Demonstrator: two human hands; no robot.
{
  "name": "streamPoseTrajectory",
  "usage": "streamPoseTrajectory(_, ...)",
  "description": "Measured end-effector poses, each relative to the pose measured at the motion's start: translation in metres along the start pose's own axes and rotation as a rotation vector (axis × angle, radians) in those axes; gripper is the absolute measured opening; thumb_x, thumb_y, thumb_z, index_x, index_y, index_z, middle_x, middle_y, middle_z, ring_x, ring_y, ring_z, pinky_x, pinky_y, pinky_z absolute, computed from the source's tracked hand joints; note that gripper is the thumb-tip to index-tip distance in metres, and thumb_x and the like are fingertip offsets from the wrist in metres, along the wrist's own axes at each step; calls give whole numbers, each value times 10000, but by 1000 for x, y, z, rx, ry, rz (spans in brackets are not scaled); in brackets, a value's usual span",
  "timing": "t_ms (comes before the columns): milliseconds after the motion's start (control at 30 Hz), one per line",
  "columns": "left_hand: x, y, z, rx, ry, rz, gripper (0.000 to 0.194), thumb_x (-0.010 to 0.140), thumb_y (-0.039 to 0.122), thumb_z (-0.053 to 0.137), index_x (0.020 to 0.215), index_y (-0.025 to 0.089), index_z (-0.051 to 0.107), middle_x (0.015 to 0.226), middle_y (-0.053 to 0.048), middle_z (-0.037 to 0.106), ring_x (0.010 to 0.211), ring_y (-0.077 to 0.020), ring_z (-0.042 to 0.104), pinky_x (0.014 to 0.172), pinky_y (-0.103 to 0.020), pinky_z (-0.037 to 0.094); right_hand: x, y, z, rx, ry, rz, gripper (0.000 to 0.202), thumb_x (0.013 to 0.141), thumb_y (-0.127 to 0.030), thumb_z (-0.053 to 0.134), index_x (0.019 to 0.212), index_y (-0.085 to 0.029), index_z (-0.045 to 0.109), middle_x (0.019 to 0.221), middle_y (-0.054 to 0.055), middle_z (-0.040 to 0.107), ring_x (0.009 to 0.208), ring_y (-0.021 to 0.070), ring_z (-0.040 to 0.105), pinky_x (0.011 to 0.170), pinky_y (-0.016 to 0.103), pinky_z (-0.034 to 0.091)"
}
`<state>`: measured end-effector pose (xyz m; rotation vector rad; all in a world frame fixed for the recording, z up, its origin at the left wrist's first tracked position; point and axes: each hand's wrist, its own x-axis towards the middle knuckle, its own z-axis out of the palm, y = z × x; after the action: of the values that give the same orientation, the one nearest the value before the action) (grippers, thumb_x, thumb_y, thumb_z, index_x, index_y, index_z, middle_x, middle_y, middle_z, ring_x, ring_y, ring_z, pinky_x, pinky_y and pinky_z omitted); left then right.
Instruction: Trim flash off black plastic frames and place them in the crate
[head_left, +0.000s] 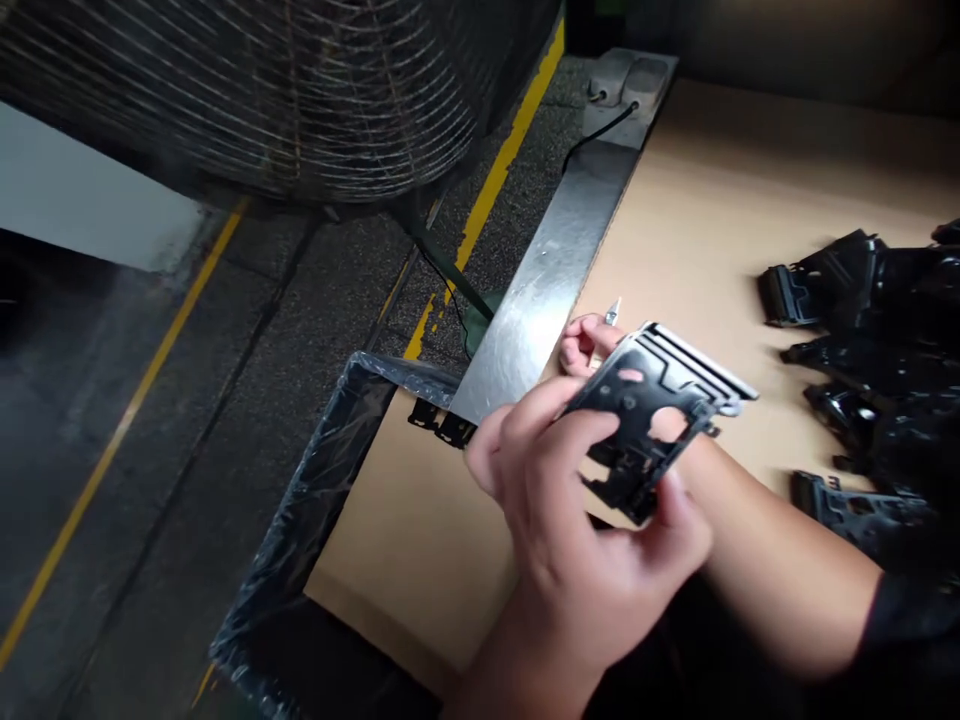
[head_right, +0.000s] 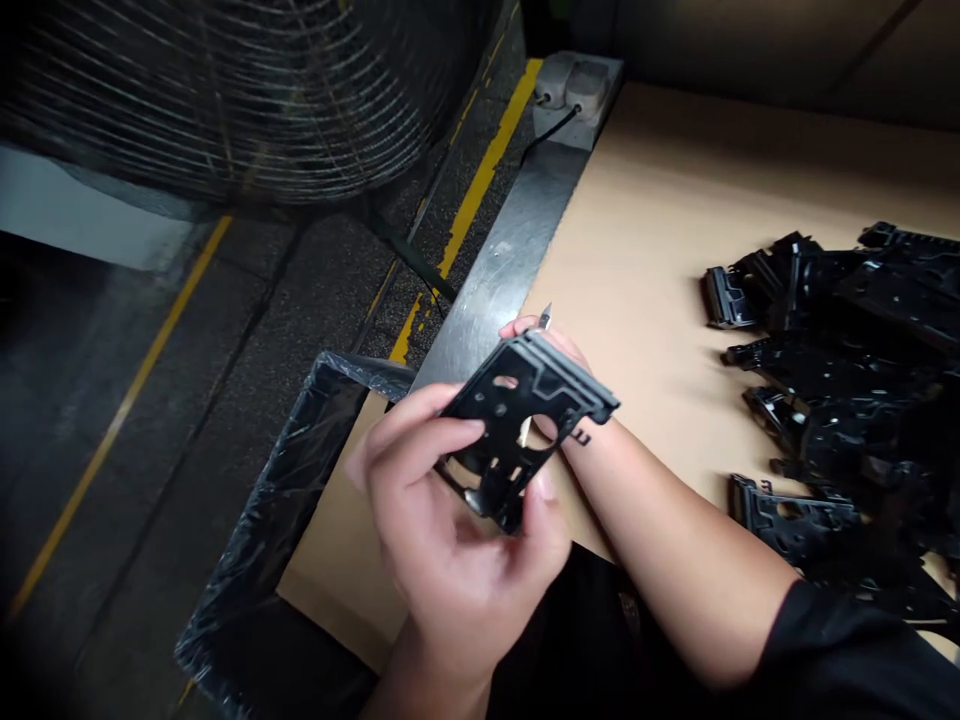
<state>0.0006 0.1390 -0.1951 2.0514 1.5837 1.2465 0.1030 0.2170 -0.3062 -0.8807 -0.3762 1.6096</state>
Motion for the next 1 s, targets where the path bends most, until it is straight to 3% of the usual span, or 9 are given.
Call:
streamPoseTrajectory(167, -52, -74, -42, 52, 163, -88, 502, 765, 226, 735, 1227, 239, 541, 1338, -116, 599, 1186, -279, 632, 976, -469, 585, -3, -7, 4, 127, 5, 42, 206, 833, -366, 813, 833, -207, 681, 678, -39, 609, 417, 39, 352, 317, 140, 264)
streamPoseTrajectory(300, -124, -141, -61, 315, 150, -320, 408, 846, 236, 713, 1223, 232, 556, 1327, -123, 595, 1239, -274, 612, 1049, -461, 545, -5, -8, 4, 77, -27, 54, 168, 843, -326, 802, 838, -204, 687, 680, -34, 614, 410, 39, 344, 313, 132, 262)
streamPoseTrajectory(400, -172, -178, -48, 425, 51, -459, 319, 886, 236, 686, 1186, 232, 576, 1313, -122, 641, 1256, -296, 612, 1124, -509, 486, -6, -9, 3, 14, -58, 61, 162, 843, -327, 813, 838, -210, 701, 689, -28, 614, 416, 47, 349, 316, 148, 264)
streamPoseTrajectory(500, -205, -205, -17, 393, -116, -577, 252, 910, 227, 657, 1152, 220, 589, 1327, -130, 655, 1282, -298, 607, 1149, -504, 474, -7, -9, 2, -26, -57, 47, 130, 850, -319, 798, 834, -216, 721, 697, -19, 609, 425, 58, 337, 319, 175, 229)
streamPoseTrajectory(633, -227, -228, 24, 316, -272, -635, 232, 899, 196, 686, 1124, 207, 634, 1401, -134, 650, 1366, -292, 564, 1199, -483, 457, -8, -10, 2, -66, -53, 29, 85, 853, -297, 769, 826, -222, 738, 694, -12, 591, 435, 68, 305, 328, 212, 164)
streamPoseTrajectory(733, -233, -235, 41, 283, -332, -646, 261, 870, 175, 737, 1122, 203, 672, 1453, -122, 644, 1448, -294, 499, 1246, -477, 424, -8, -11, 2, -91, -52, 26, 76, 856, -296, 757, 817, -231, 744, 691, -8, 584, 440, 75, 290, 330, 229, 139)
streamPoseTrajectory(867, -233, -237, 43, 298, -359, -679, 295, 895, 223, 745, 1184, 201, 689, 1535, -123, 588, 1492, -307, 447, 1265, -493, 398, -8, -12, 2, -116, -49, 35, 76, 867, -298, 754, 804, -255, 748, 688, -6, 586, 443, 79, 283, 323, 239, 132)
streamPoseTrajectory(1000, -224, -241, 36, 376, -296, -737, 339, 1009, 243, 559, 1334, 182, 632, 1590, -154, 506, 1468, -301, 458, 1269, -502, 370, -7, -12, 2, -126, -60, 39, 88, 880, -315, 752, 799, -282, 744, 684, -5, 599, 438, 86, 266, 313, 248, 126)
